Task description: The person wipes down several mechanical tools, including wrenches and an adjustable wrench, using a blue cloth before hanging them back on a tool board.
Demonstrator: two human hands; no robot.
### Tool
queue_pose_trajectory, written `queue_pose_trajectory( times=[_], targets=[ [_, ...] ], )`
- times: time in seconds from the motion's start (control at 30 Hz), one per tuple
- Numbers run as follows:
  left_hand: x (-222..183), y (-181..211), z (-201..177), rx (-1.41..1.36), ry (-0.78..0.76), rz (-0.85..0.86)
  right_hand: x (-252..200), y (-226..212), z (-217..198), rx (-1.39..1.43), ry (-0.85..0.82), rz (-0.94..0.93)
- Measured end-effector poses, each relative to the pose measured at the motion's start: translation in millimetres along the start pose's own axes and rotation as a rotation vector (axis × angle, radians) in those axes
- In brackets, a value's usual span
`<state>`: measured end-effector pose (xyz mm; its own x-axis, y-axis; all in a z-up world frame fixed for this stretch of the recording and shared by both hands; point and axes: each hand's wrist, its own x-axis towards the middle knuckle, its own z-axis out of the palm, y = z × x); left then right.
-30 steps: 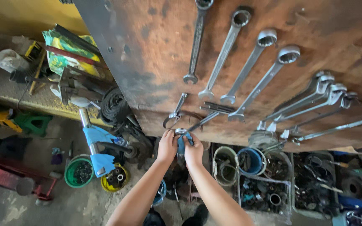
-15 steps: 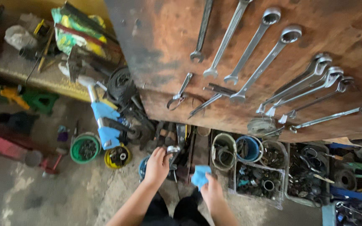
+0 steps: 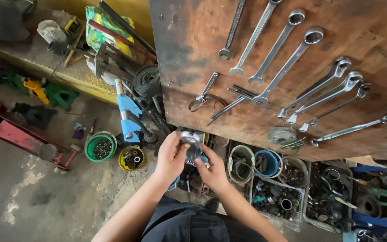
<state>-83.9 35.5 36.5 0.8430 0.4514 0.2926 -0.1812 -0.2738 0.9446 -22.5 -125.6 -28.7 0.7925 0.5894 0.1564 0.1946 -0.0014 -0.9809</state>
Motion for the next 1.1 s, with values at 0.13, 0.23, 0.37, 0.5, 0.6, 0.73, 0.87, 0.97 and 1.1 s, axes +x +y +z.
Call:
queue_pose_trajectory(
  times=[0.13,0.23,0.37,0.5,0.6,0.73,0.87,0.97,1.1],
  targets=[
    [-2.0,11.5,14.5,-0.282,0.075,-0.074,12.8,-44.8,16.6,-0.376,0.222,-0.029],
    [3.6,21.2,10.3,-0.398,0.167,-0.154,26.2,-62.7,13.9,-0.412,0.244,-0.261],
    [11.2,33.9,1.1,-0.65,0.186,-0.115,27.8,-68.0,9.8,-0.278,0.128,-0.24],
    [11.9,42.6,-1.5,-0.897,0.23,-0.08,17.0,-48.0,8.3,-0.035,0.012,-0.131],
    [12.1,43.8,-7.1,-0.966,0.262,-0.138,5.5,-21.1,12.4,0.134,-0.062,-0.048],
    [6.5,30.3,-11.6,-1.037,0.21,-0.149,-15.1,-1.1,16.6,0.031,-0.088,0.06],
    [2.3,2.9,0.0,-1.031,0.212,-0.192,-6.8,-16.7,24.8,0.028,0.01,0.135],
    [-0.7,-12.2,5.8,-1.077,0.044,-0.109,9.8,-34.7,18.5,0.1,0.057,0.182],
    [8.7,-12.4,6.4,-1.074,0.149,-0.127,8.8,-19.7,15.5,0.089,0.028,0.045]
  ],
)
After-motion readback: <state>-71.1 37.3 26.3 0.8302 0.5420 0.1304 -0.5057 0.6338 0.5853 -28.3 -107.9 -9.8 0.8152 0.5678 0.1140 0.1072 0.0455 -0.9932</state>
